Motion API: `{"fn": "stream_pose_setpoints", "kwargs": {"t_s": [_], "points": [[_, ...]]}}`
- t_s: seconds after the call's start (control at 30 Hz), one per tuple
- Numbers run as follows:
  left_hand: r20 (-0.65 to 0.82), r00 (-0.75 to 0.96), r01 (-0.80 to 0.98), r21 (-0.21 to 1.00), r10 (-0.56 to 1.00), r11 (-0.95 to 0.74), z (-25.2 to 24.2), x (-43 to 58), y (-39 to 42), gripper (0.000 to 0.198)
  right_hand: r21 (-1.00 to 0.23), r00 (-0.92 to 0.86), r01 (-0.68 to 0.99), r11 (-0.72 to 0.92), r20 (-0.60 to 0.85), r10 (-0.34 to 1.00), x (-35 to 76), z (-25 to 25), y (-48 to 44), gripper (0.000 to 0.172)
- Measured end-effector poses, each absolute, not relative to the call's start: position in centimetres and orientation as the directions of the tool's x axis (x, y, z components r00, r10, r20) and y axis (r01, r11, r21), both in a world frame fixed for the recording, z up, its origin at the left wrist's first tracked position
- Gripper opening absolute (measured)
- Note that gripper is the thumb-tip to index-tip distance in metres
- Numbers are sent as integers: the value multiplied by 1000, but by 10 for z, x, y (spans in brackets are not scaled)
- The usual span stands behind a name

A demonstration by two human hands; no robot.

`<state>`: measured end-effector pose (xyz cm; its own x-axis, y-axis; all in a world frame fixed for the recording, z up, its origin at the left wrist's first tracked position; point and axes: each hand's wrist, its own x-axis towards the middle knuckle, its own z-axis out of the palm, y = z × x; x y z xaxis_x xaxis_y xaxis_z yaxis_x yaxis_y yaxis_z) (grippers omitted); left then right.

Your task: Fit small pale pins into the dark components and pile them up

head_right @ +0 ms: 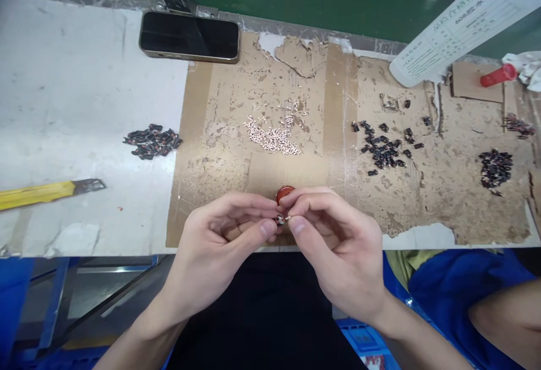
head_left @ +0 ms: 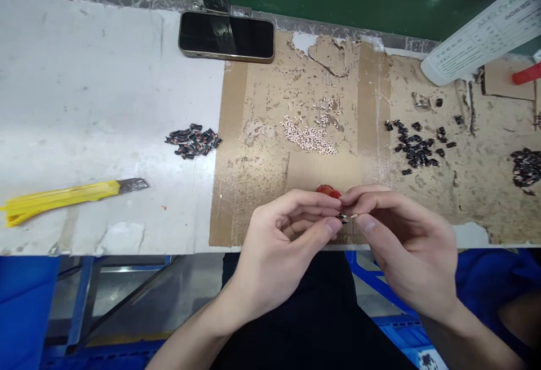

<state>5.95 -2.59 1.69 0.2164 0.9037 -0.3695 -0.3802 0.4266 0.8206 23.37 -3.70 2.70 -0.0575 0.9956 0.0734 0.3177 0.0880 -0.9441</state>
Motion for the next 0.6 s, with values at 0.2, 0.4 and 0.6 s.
{"fn": "stream_pose_setpoints", "kwargs": {"t_s": [0.2,0.4,0.6], "points": [[-354,215,-348,843,910,410,19,59,-26,19,-923,-99,361,136,108,989,237,29,-36,16],[-368,200,-362,834,908,417,25,56,-21,18,-946,-91,301,121,97,991,239,27,-36,23],[-401,229,-446,767,887,461,28,57,-20,16,-895,-94,359,266,249,964,242,23,-37,38]]}}
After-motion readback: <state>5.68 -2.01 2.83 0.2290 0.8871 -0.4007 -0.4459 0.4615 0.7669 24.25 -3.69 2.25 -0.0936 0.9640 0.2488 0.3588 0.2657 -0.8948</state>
